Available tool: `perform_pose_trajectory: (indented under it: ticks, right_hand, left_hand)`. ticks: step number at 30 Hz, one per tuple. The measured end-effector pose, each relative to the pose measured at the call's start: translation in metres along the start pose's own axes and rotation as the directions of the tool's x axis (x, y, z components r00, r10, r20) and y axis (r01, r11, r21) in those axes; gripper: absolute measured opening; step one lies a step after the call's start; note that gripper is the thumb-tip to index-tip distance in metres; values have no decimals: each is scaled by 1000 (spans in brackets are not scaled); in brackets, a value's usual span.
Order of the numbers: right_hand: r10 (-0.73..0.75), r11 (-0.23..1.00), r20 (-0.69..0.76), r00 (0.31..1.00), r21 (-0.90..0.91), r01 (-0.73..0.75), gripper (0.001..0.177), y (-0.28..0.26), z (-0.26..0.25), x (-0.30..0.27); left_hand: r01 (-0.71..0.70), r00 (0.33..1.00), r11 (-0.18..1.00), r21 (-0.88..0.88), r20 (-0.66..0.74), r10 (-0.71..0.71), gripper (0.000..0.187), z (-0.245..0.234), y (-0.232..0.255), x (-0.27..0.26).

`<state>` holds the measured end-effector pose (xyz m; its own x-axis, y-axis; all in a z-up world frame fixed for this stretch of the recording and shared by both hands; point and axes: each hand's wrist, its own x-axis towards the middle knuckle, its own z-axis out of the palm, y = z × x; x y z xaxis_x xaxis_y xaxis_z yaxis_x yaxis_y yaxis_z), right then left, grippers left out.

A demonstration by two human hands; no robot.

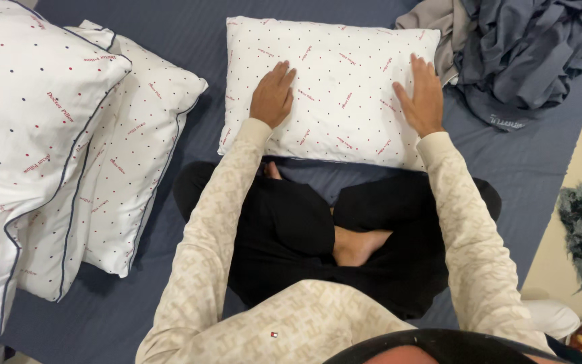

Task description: The person sits on a bed and arranges a white pillow with red text. They then pick up a grey pillowcase and insert the pillow into it, smoothing the fabric as they work.

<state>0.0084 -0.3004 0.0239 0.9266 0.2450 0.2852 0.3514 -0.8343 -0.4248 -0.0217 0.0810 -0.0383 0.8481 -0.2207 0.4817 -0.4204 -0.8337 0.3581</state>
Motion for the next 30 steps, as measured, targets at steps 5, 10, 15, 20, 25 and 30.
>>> perform_pose_trajectory:
  ticks: [5, 10, 15, 20, 25, 30]
  right_hand:
    - [18, 989, 19, 1000, -144, -15, 60, -11, 54, -11]
    - [23, 985, -18, 1000, -171, -26, 60, -3, 57, -19]
    - [46, 982, 3, 999, -185, -45, 60, 0, 63, -6]
    - [16, 990, 34, 999, -144, -11, 62, -7, 51, -20]
    - [146, 989, 138, 980, -52, -140, 66, -10, 12, 30]
    - [70, 985, 38, 997, -160, -63, 71, 6, 45, 1]
  left_hand:
    - [41, 999, 998, 50, 19, -42, 57, -15, 4, -28]
    - [71, 995, 997, -35, 71, -68, 59, -4, -4, -9]
    - [42, 998, 997, 70, 42, -45, 62, 13, 0, -20]
    - [76, 987, 990, 116, 132, -92, 58, 9, 7, -17]
    - [206, 963, 972, 115, 152, -222, 55, 19, 25, 66]
    - [38, 999, 996, 77, 7, -39, 64, 57, 67, 44]
